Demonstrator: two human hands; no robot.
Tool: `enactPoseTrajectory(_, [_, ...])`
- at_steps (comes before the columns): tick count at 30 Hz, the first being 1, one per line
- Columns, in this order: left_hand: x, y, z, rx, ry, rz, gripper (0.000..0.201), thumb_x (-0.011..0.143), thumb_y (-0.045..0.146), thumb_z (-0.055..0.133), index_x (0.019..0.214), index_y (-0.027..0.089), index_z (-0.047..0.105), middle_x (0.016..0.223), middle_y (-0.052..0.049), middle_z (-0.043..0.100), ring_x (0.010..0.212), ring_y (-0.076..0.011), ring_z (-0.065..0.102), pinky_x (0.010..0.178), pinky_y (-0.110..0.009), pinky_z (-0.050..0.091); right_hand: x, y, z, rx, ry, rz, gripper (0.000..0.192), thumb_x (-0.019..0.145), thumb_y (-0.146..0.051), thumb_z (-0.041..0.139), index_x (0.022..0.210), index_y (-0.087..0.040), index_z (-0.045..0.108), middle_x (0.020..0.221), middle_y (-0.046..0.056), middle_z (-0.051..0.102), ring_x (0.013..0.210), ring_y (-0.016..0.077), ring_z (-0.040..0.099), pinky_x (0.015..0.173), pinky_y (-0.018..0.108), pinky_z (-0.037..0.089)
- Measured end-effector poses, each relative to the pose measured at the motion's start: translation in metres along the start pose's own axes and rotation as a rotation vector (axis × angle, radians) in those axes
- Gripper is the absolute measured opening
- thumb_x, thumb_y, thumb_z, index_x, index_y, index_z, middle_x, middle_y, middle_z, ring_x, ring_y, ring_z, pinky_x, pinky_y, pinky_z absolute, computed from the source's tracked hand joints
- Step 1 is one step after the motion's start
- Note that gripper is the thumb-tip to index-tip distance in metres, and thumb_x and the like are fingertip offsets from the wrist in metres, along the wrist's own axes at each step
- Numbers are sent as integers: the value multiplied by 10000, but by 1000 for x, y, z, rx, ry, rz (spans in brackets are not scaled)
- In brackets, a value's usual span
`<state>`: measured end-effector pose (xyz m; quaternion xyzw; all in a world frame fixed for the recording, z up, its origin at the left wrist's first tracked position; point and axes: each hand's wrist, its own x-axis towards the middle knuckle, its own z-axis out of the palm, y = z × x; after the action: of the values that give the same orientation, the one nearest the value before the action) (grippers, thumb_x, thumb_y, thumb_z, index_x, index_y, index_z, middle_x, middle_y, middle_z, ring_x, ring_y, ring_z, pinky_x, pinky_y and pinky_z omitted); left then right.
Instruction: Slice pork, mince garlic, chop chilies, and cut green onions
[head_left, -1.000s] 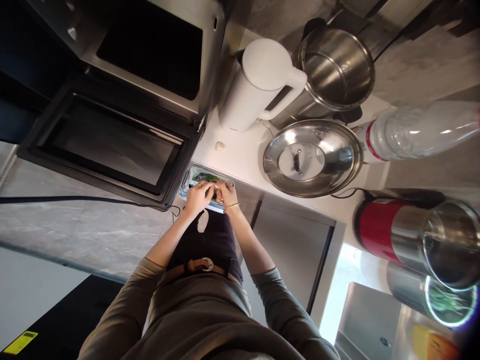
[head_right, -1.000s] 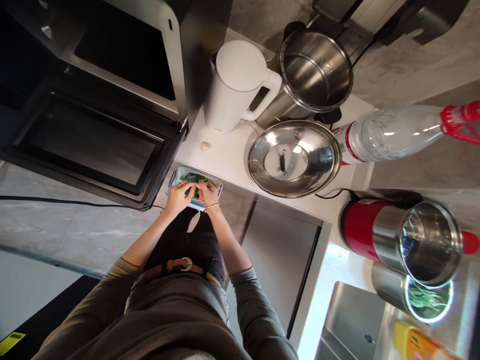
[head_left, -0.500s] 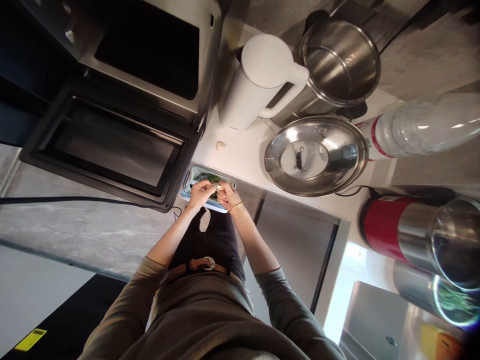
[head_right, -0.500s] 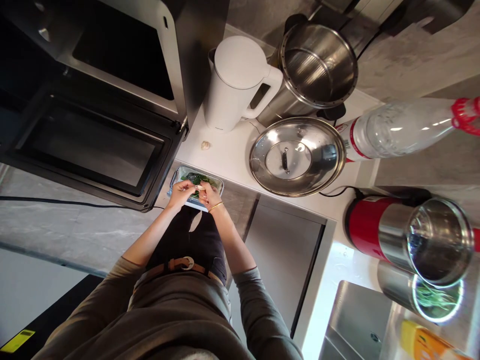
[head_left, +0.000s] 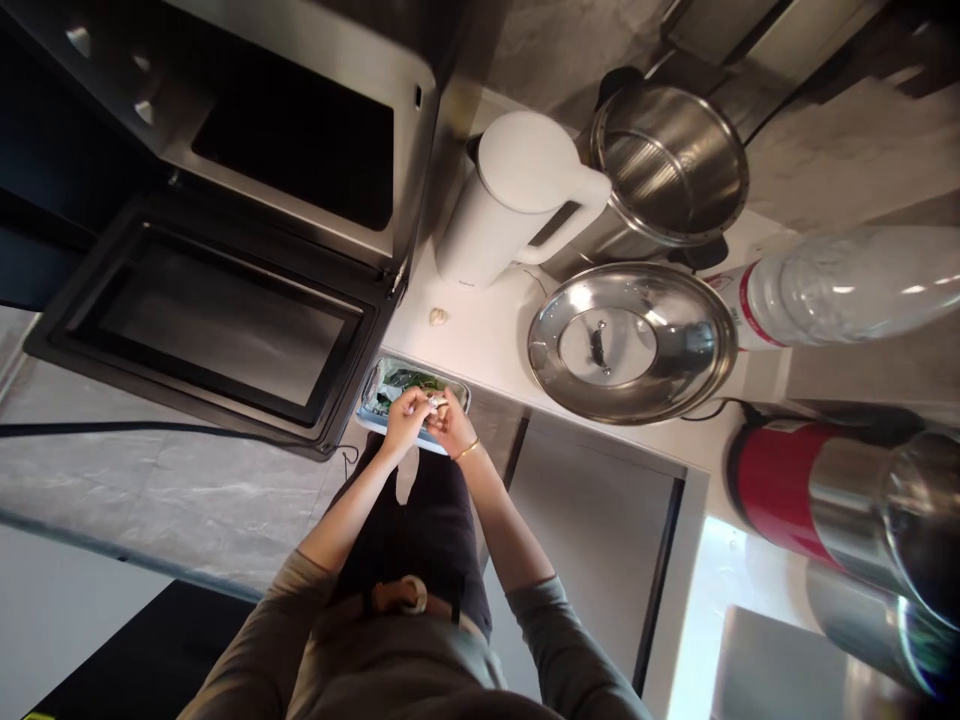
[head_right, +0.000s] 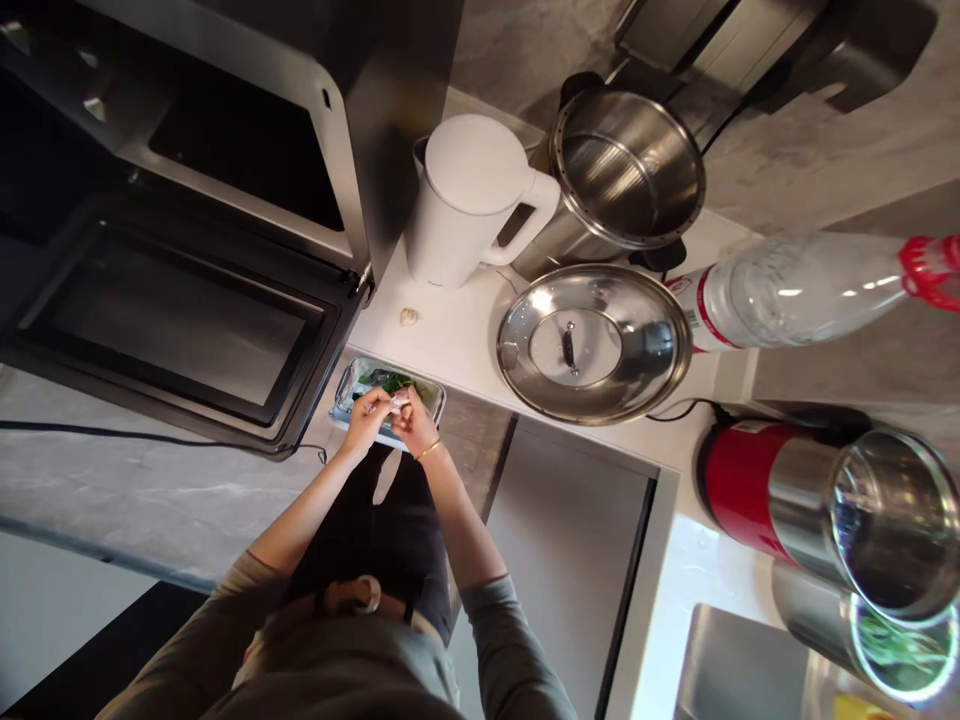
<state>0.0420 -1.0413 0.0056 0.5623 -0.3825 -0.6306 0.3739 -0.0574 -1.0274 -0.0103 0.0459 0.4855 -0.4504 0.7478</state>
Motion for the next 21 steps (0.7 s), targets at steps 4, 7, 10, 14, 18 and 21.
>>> enactPoseTrajectory(4, [12,-15,-1,118,22,121,195,720,261,537,559,174,468,571,46,408,561,-82,378,563,-216,312,11,3,-7,-104,-41,-110,431,561,-527,751,736,-205,524,502,-97,408,408,35,277,359,145,178])
enactPoseTrajectory(7, [17,-28,-1,154,3,146,195,729,248,527,562,178,456,578,40,388,560,-90,371,553,-226,299,20,3,-13,-176,-19,-181,383,633,-549,682,712,-210,522,488,-96,345,416,46,236,372,157,167])
enactPoseTrajectory(10, [17,-38,-2,131,32,124,236,728,259,523,539,182,404,561,38,371,567,-97,379,560,-231,306,27,2,-17,-177,-2,-189,362,711,-573,571,767,-218,531,528,-75,399,435,60,282,384,171,216])
enactPoseTrajectory(14, [11,-49,-7,125,76,100,266,735,277,547,541,182,392,573,32,403,582,-101,395,574,-234,320,31,3,-23,-137,-9,-206,388,734,-593,541,837,-219,527,534,-72,395,432,65,310,380,180,220])
enactPoseTrajectory(18, [8,-53,-17,250,102,79,241,790,321,536,600,183,482,594,29,421,557,-97,379,531,-230,292,33,8,-29,-223,31,-278,398,664,-541,666,765,-236,431,526,-101,373,401,44,261,374,173,188])
enactPoseTrajectory(21, [12,-52,-23,350,91,100,207,837,368,516,810,187,613,730,-1,540,597,-100,434,534,-225,317,34,9,-34,-463,25,-334,395,624,-461,730,717,-225,427,499,-110,385,395,39,280,379,178,217])
